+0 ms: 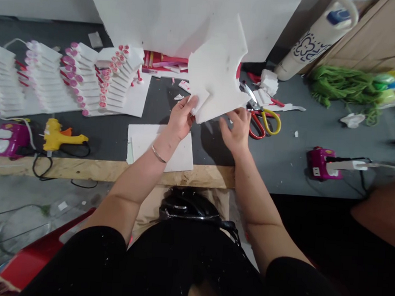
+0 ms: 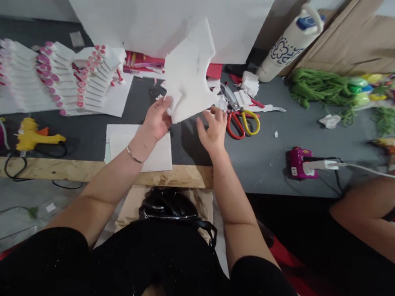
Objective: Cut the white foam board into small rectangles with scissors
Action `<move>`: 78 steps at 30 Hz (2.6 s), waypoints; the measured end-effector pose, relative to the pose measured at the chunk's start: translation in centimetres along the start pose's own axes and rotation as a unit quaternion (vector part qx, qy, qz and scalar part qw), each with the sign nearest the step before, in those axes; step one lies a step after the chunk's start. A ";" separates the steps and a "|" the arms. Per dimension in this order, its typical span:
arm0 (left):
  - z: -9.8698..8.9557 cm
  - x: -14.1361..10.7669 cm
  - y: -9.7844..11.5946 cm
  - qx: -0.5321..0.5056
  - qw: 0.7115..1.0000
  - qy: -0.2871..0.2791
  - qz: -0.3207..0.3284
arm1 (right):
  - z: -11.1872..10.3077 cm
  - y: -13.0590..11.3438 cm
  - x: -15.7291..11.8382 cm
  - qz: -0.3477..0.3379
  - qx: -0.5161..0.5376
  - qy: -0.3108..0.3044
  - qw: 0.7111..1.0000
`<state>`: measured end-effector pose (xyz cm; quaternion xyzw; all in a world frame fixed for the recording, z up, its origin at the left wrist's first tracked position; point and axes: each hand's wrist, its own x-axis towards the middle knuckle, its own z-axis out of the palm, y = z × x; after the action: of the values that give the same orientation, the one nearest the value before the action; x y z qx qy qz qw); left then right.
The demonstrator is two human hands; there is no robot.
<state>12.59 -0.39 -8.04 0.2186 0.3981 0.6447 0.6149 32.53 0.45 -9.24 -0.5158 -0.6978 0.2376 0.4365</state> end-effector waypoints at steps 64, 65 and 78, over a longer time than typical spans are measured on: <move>0.2 -0.4 1.0 -0.010 0.995 -0.073 -0.071 | 1.6 -1.8 -0.2 0.212 0.299 -0.093 0.926; 0.2 -0.3 0.8 -0.009 0.995 -0.068 -0.070 | 1.6 -1.9 -0.3 0.209 0.304 -0.091 0.925; -0.1 0.3 -0.6 0.029 0.999 -0.017 -0.005 | 1.4 -2.7 -0.6 0.186 0.254 -0.076 0.946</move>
<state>12.84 -0.14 -8.66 0.2458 0.4072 0.6256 0.6184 29.96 -0.90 -8.02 -0.4885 -0.5375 0.5225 0.4466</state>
